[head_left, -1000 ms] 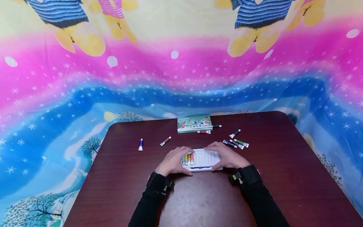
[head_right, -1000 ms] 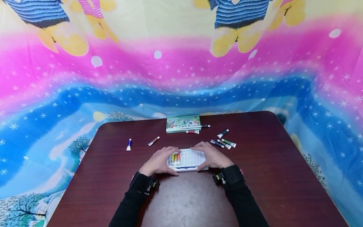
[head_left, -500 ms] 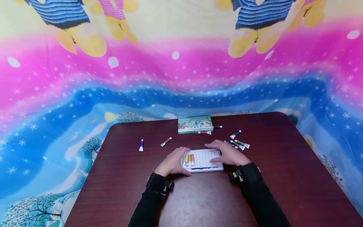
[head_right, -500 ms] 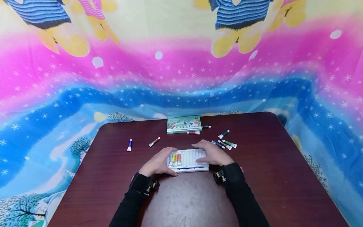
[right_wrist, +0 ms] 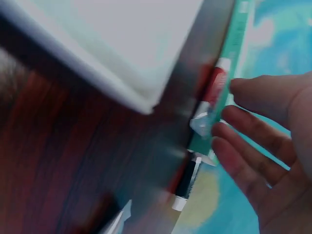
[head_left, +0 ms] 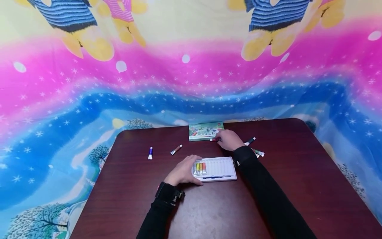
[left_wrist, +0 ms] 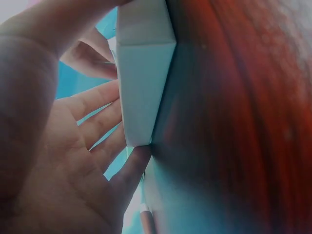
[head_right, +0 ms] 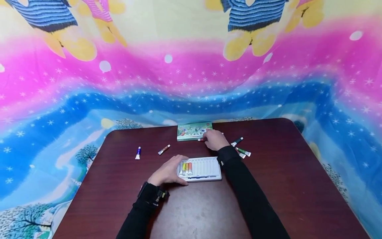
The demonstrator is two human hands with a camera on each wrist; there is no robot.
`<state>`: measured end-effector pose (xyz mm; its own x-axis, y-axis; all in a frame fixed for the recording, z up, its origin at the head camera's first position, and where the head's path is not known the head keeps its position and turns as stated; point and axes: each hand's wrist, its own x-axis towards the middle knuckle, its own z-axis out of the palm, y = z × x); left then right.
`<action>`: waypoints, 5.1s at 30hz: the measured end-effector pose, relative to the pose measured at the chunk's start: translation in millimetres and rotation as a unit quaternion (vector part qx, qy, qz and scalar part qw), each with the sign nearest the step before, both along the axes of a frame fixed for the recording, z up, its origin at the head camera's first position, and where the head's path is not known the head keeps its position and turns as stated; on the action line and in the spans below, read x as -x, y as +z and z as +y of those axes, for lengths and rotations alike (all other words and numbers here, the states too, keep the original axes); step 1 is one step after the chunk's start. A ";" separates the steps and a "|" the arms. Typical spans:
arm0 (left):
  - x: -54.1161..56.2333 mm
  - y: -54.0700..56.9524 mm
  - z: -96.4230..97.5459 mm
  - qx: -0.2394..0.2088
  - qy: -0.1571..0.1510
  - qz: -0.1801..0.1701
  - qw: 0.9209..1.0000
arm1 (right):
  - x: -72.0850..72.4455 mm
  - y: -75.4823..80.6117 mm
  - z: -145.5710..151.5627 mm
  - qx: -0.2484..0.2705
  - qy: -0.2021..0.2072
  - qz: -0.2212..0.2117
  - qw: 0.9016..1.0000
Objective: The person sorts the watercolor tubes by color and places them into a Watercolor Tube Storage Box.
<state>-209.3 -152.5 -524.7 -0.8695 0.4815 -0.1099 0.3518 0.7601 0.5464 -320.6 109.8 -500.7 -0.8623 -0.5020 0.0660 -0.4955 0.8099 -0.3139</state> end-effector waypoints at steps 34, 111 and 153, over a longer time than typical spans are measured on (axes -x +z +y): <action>1.0 1.4 0.7 0.002 -0.006 0.005 1.000 | -44.2 10.3 3.3 0.400 -0.026 -0.122 0.908; 1.3 -1.5 -0.1 0.000 -0.009 -0.009 1.000 | -109.8 -23.5 -28.2 0.126 0.038 -0.052 0.990; 2.3 -0.5 0.6 0.001 -0.005 -0.020 1.000 | -102.5 -15.4 12.9 0.073 0.086 -0.079 0.991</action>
<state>-211.7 -151.9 -525.3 -0.8596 0.4897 -0.1457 0.3368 0.7575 0.5592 -218.2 122.7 -516.0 -0.7700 -0.6378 0.0197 -0.5581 0.6582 -0.5053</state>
